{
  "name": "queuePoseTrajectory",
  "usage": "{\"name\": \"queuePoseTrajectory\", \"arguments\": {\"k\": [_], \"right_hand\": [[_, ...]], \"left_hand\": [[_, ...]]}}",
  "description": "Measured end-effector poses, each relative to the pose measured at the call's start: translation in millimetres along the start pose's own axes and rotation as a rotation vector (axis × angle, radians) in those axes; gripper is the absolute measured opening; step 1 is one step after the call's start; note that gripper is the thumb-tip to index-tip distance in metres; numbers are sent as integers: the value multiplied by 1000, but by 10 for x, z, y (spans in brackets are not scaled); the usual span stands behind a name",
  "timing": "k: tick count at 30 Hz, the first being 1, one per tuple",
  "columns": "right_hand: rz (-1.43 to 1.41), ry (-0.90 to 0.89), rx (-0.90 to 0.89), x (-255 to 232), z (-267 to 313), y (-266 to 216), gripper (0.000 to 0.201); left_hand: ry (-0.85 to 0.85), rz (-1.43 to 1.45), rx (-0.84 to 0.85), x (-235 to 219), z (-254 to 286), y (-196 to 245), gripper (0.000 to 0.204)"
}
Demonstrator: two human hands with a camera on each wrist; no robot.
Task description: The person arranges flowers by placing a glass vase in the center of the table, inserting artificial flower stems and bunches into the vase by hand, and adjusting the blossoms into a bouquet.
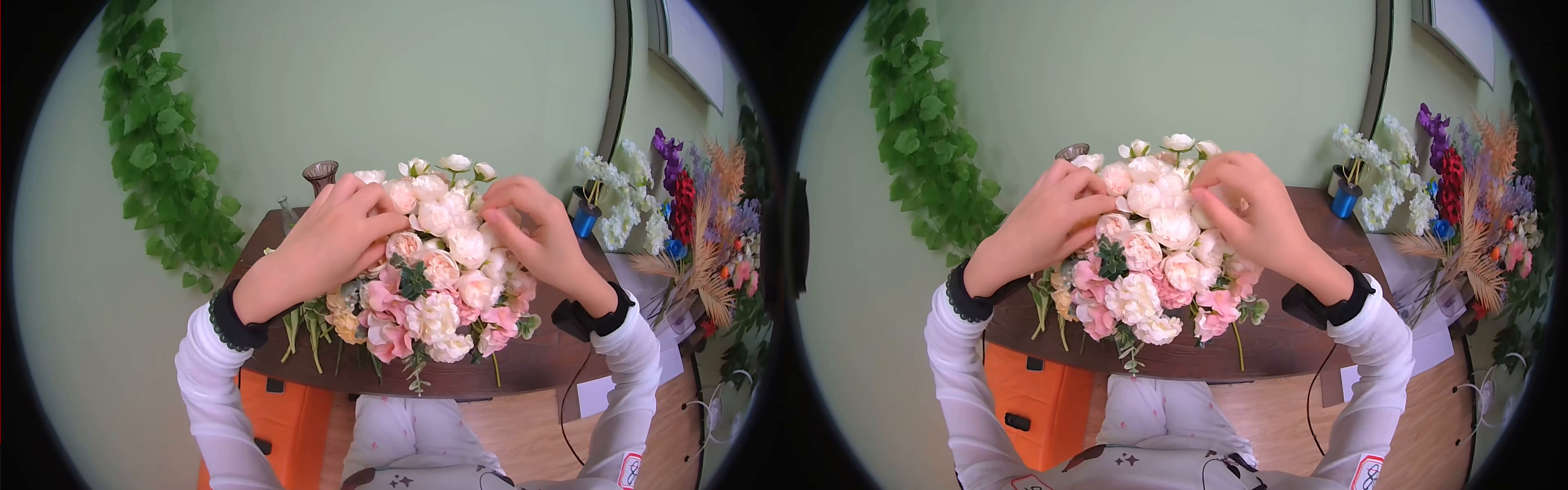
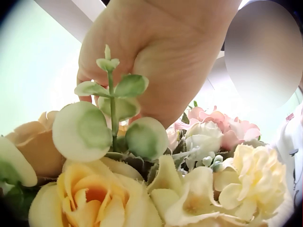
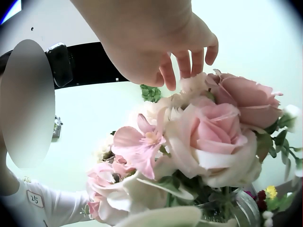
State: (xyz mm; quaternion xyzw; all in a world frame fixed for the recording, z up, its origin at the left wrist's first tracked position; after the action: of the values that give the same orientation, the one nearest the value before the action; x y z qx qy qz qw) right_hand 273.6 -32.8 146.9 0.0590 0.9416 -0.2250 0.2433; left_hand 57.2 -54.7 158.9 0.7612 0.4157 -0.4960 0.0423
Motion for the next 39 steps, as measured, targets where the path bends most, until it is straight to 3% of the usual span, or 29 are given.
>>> {"name": "queuePoseTrajectory", "arguments": {"k": [1,5,8,10,13,17,20,24,26,28,30,31,32,33,35,37,38,39], "right_hand": [[-61,76,34,-37,26,19,7],[-142,72,51,-82,33,-86,19],[-146,-32,18,41,32,-199,32],[42,-118,-160,198,29,-333,40],[139,-204,-217,371,43,-371,37],[153,-198,-201,380,57,-305,32],[159,-196,-182,350,85,-240,27],[143,-213,-180,284,104,-269,29],[126,-231,-174,243,118,-273,31],[-65,-82,-125,100,152,-231,36],[-252,43,95,-63,285,-129,36],[-351,142,220,-130,369,-81,35],[-239,177,177,-228,413,-98,33],[-296,265,213,-282,501,-15,32],[-352,349,259,-342,740,220,31],[-625,574,455,-362,1077,609,28],[-625,572,466,-298,1240,816,28],[-725,556,596,-164,1473,1074,26]], "left_hand": [[16,-26,9,0,-15,0,25],[49,-79,7,8,-36,-18,24],[-5,-69,-23,-20,-41,19,27],[25,-115,4,2,-43,46,24],[59,-168,18,20,-43,69,20],[-23,-106,-53,-35,-25,42,19],[37,-101,-83,32,-8,-68,16],[-3,-85,-126,-15,7,-82,16],[92,24,-177,-129,32,-54,18],[131,50,-242,-242,147,-126,17],[169,75,-310,-300,322,-243,18],[223,197,-455,-283,462,-349,19],[277,319,-602,-237,623,-448,20],[273,318,-611,-140,770,-510,20],[391,680,-767,209,1122,-671,23],[258,746,-857,583,1406,-690,29],[193,797,-889,811,1536,-666,32],[32,735,-874,1055,1643,-522,33]]}}
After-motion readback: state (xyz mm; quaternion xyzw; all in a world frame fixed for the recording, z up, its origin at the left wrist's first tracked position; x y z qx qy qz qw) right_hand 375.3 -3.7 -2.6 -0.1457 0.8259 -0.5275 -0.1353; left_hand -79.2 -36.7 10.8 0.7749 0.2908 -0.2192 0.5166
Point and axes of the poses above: each hand's wrist, its own z-axis away from the middle knuckle, its own x-axis out of the palm, y = z × x, the point moved 4 cm from there along -z, towards the middle knuckle, and after that the axes turned 13 degrees about -z, right-handed, at the moved point
